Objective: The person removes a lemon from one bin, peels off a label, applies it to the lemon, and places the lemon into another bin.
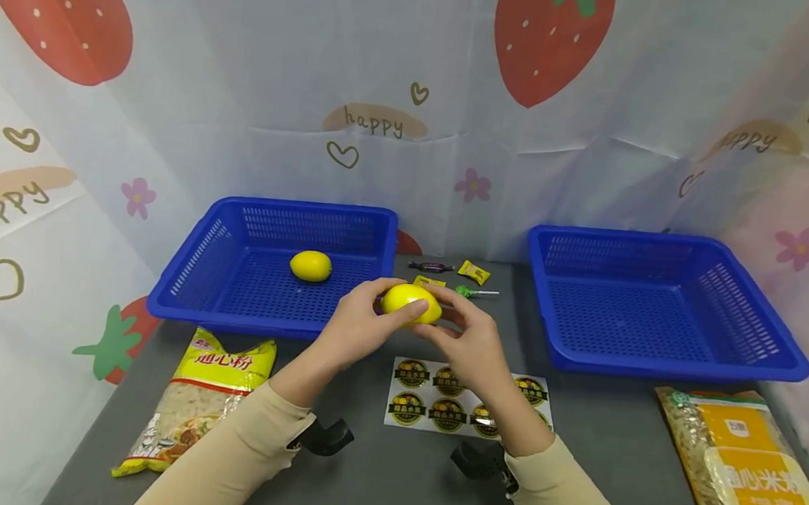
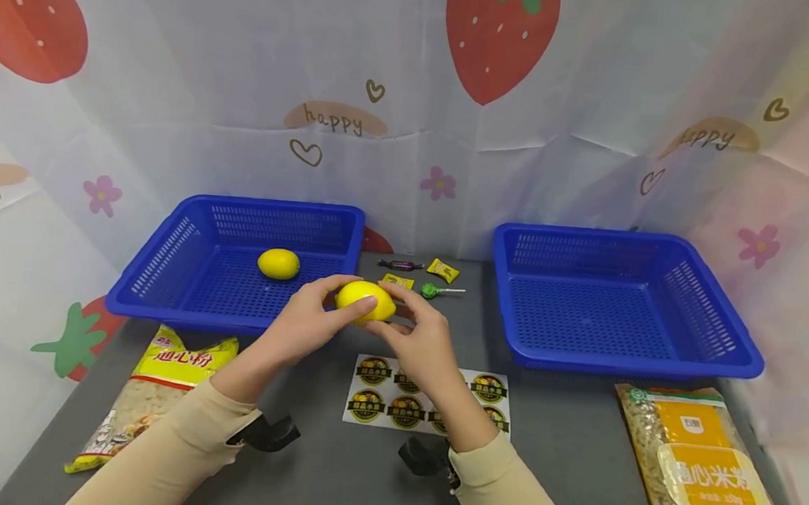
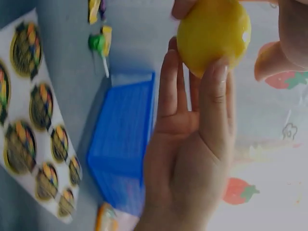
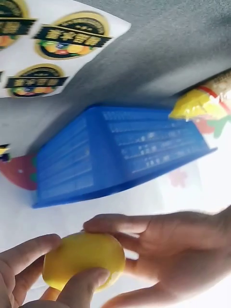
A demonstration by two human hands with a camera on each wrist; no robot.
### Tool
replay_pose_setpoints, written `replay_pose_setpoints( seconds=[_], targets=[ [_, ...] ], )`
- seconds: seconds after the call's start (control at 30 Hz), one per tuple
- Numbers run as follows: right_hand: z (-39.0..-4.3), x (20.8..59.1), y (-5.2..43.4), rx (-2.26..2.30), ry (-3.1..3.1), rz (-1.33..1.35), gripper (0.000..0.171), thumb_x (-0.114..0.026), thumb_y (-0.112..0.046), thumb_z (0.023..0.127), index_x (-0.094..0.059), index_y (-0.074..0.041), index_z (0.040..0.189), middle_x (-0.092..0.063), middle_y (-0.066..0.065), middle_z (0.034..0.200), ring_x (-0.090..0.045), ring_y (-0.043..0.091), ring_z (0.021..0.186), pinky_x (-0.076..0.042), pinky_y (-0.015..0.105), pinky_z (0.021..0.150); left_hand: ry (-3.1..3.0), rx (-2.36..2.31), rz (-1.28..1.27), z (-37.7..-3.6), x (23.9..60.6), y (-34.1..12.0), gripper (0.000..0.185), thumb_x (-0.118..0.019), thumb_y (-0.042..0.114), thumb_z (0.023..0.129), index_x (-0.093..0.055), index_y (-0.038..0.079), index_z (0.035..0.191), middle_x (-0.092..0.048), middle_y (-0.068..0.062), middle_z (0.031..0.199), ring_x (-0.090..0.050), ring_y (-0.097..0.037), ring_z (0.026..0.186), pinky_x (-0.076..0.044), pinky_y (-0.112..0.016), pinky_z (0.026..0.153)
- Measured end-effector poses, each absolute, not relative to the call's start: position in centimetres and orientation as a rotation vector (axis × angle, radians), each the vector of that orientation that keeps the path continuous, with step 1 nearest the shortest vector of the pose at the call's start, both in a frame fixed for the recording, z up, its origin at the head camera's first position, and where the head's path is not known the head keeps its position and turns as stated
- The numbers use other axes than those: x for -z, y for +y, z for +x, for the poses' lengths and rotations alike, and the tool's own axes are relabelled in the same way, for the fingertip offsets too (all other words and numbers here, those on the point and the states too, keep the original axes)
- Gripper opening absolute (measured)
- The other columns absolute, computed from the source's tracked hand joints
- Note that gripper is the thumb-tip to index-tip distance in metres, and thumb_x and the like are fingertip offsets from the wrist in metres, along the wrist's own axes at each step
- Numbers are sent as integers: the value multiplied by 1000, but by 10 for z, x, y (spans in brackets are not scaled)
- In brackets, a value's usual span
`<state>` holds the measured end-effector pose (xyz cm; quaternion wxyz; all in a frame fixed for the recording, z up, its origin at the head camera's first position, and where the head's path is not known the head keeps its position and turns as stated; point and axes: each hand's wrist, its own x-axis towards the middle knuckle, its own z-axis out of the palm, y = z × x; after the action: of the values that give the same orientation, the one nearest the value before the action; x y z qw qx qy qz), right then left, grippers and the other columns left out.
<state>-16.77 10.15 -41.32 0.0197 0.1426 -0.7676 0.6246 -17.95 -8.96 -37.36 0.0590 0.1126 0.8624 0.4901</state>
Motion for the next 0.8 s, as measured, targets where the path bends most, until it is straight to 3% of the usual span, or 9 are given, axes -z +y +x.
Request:
replay_pose_setpoints(
  seconds=[0.23, 0.4, 0.63, 0.8],
  targets=[
    [-167, 419, 137, -1849, -2452, 338, 61, -78, -25, 90, -54, -15, 145, -56, 6, 144, -62, 29, 126, -55, 39, 98, 2472, -1592, 413, -175, 389, -74, 60, -67, 37, 98, -47, 14, 150, -55, -9, 146, -57, -29, 128, -54, -48, 98],
    [-168, 429, 153, -1936, -2475, 257, 60, -79, -30, 89, -57, -19, 143, -56, 3, 145, -61, 25, 127, -55, 35, 98, 2451, -1649, 421, -178, 408, -63, 52, -67, 31, 99, -53, 18, 146, -58, -8, 144, -61, -29, 127, -54, -50, 98],
    [-178, 450, 166, -1915, -2599, 136, 62, -78, -36, 89, -57, -22, 145, -53, 4, 149, -61, 30, 127, -51, 51, 102, 2396, -1674, 392, -190, 441, -48, 47, -63, 26, 102, -53, 10, 145, -63, -14, 137, -65, -28, 122, -54, -45, 99],
    [-188, 463, 171, -1921, -2640, 104, 62, -76, -31, 91, -53, -18, 147, -51, 10, 150, -58, 35, 130, -50, 51, 103, 2402, -1659, 320, -199, 457, -36, 47, -62, 25, 102, -53, 10, 146, -59, -14, 139, -65, -29, 119, -58, -38, 88]
  ],
)
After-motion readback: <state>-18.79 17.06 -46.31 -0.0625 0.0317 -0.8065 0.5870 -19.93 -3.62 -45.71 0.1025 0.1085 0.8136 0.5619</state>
